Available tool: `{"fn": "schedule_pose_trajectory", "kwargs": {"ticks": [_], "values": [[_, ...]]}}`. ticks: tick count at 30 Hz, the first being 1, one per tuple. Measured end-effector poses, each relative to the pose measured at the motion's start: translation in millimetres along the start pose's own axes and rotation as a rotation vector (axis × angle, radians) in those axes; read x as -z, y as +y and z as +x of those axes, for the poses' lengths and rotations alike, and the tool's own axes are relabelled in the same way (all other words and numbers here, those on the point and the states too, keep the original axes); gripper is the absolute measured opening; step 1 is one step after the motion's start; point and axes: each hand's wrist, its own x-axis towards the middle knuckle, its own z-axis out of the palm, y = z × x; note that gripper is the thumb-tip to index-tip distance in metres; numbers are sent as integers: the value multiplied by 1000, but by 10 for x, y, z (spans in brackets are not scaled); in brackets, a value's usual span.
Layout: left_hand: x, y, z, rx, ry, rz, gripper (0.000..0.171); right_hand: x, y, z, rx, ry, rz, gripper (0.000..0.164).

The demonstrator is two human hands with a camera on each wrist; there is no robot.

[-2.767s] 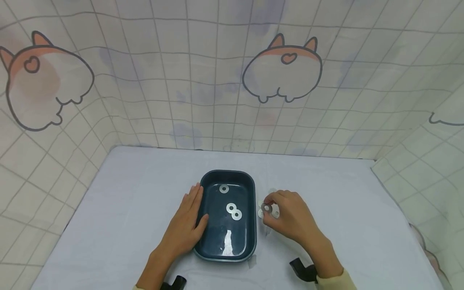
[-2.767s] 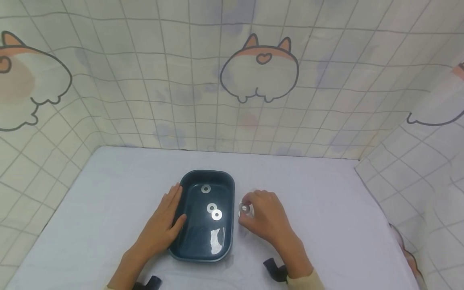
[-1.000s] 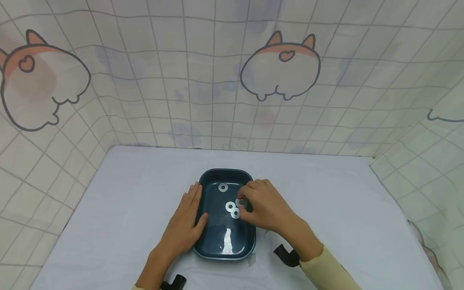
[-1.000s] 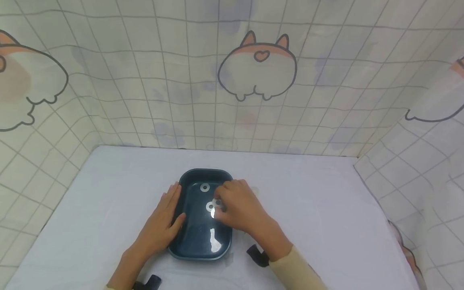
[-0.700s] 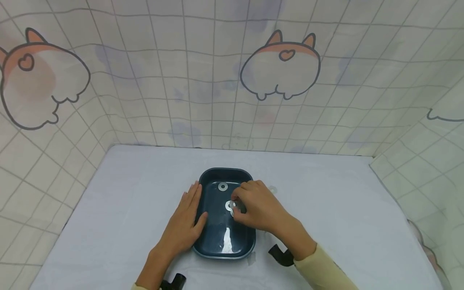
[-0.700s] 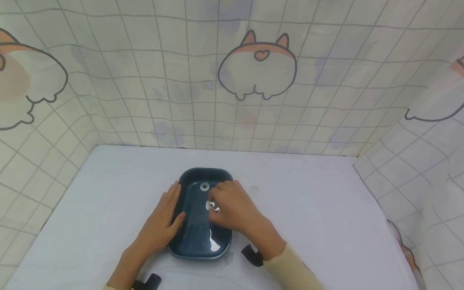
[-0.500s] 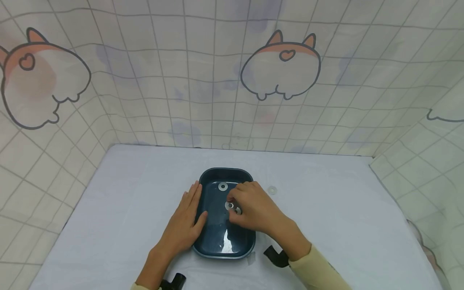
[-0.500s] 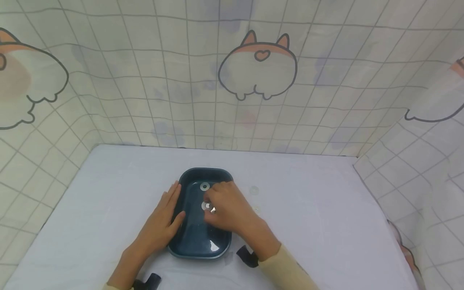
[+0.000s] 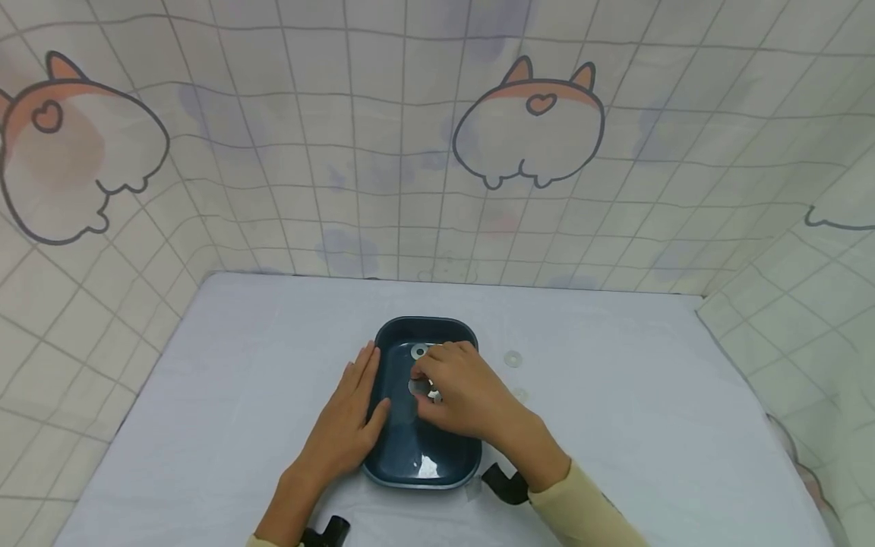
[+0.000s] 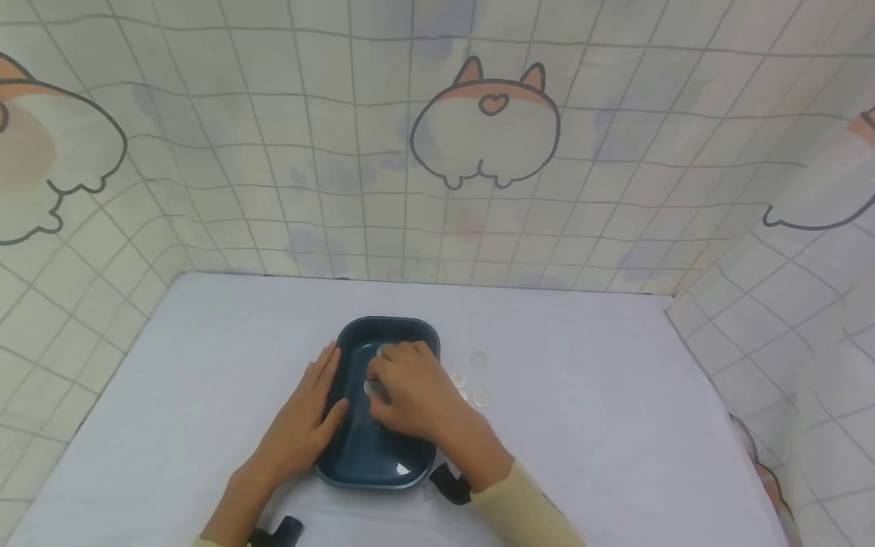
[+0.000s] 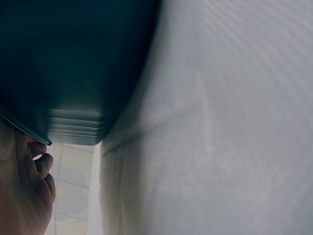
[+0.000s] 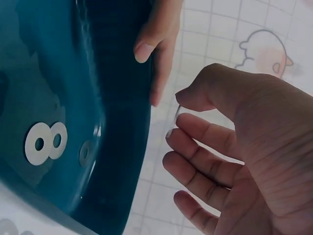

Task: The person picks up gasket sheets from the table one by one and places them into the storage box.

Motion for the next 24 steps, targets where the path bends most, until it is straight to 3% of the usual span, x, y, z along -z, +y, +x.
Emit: {"fn": "schedule_pose_trajectory", "kwargs": {"ticks": [6,17,24], "values": [[-21,1,8,7,-2,24,80,20,10,-37,-45,-27,0,31],[9,19,5,18,8,27,81,40,201,-177,-180,-40,119,31],[7,29,-1,29,11,32,80,84,302,-285,-260,-43,116,33]]}}
